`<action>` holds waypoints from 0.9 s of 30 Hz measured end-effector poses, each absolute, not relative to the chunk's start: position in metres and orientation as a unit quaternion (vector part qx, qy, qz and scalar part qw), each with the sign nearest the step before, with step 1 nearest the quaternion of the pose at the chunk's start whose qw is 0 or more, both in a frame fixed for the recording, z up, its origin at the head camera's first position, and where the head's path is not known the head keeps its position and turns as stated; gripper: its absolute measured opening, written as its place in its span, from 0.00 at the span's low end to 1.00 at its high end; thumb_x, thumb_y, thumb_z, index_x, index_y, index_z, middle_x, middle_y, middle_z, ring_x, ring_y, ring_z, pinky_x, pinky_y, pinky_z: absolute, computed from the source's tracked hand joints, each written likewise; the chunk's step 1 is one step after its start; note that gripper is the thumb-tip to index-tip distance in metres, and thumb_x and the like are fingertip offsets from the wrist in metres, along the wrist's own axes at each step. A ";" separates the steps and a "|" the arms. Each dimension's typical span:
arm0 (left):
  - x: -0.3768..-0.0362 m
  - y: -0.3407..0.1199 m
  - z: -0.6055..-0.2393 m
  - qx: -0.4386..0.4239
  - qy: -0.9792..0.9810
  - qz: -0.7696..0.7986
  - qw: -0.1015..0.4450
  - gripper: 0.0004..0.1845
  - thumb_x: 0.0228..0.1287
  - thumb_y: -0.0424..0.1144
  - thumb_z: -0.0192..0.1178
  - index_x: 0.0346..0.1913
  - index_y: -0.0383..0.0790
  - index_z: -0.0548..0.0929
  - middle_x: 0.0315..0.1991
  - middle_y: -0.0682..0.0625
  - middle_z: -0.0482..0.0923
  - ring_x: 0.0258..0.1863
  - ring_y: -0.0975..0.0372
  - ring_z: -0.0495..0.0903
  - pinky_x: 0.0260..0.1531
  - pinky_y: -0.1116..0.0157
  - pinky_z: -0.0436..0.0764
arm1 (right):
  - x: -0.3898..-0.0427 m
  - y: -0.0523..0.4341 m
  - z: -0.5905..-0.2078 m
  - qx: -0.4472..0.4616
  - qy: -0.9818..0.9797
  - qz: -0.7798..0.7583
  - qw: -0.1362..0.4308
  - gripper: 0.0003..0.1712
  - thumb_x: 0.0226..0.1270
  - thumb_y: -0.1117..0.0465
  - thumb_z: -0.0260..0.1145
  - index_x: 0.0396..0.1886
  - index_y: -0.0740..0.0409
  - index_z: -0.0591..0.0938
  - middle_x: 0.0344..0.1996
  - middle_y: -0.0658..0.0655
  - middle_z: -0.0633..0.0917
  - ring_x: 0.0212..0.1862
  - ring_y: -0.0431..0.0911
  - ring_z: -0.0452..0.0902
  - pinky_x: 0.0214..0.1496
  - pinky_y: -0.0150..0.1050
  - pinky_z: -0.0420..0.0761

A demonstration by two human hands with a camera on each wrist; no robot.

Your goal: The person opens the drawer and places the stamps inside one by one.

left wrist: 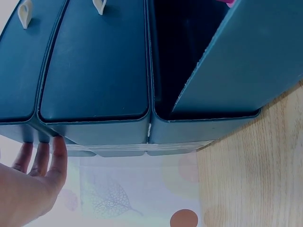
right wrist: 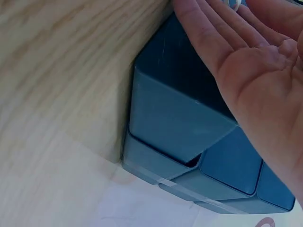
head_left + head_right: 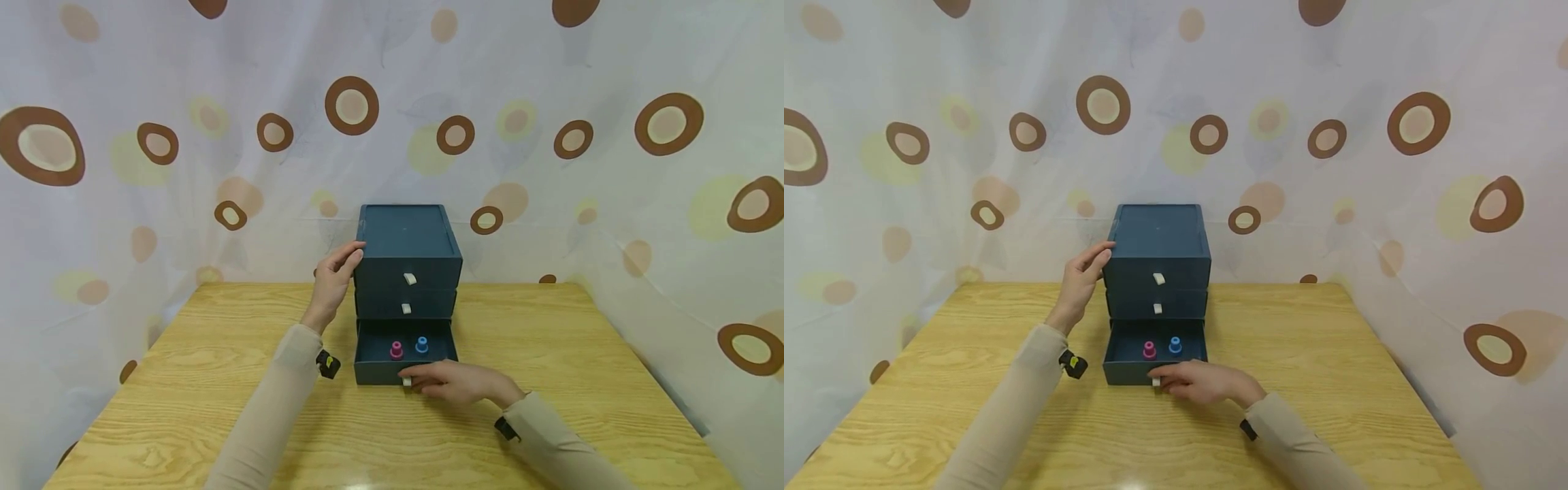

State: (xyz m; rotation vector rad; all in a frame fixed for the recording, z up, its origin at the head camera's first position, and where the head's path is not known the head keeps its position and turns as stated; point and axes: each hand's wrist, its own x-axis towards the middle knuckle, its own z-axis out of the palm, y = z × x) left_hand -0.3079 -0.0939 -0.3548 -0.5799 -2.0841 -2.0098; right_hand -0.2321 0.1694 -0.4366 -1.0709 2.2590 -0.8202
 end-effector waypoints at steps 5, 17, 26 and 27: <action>-0.308 -0.094 -0.354 -0.196 -0.705 -0.675 0.092 0.21 0.75 0.43 0.53 0.65 0.38 0.76 0.71 0.44 0.67 0.69 0.53 0.67 0.65 0.52 0.71 | -0.233 0.167 -0.438 -0.389 0.837 -0.306 0.233 0.24 0.76 0.65 0.54 0.70 0.58 0.71 0.64 0.57 0.78 0.61 0.45 0.78 0.59 0.29 0.76; -0.308 -0.094 -0.355 -0.188 -0.712 -0.670 0.092 0.21 0.75 0.45 0.53 0.66 0.41 0.76 0.70 0.45 0.67 0.67 0.53 0.68 0.62 0.53 0.72 | -0.235 0.157 -0.447 -0.320 0.859 -0.370 0.148 0.16 0.73 0.63 0.60 0.56 0.61 0.83 0.41 0.55 0.89 0.36 0.44 0.84 0.35 0.30 0.83; -0.306 -0.093 -0.354 -0.187 -0.715 -0.667 0.094 0.21 0.76 0.44 0.53 0.66 0.41 0.76 0.70 0.45 0.67 0.67 0.53 0.68 0.63 0.52 0.71 | -0.235 0.151 -0.447 -0.301 0.876 -0.362 0.109 0.15 0.73 0.63 0.60 0.54 0.60 0.85 0.39 0.56 0.90 0.35 0.45 0.85 0.32 0.29 0.80; -0.306 -0.093 -0.354 -0.186 -0.715 -0.668 0.094 0.21 0.75 0.44 0.53 0.66 0.41 0.76 0.70 0.45 0.67 0.67 0.53 0.68 0.64 0.52 0.71 | -0.236 0.150 -0.447 -0.300 0.877 -0.359 0.106 0.15 0.74 0.63 0.60 0.54 0.60 0.85 0.40 0.55 0.90 0.35 0.44 0.85 0.32 0.28 0.80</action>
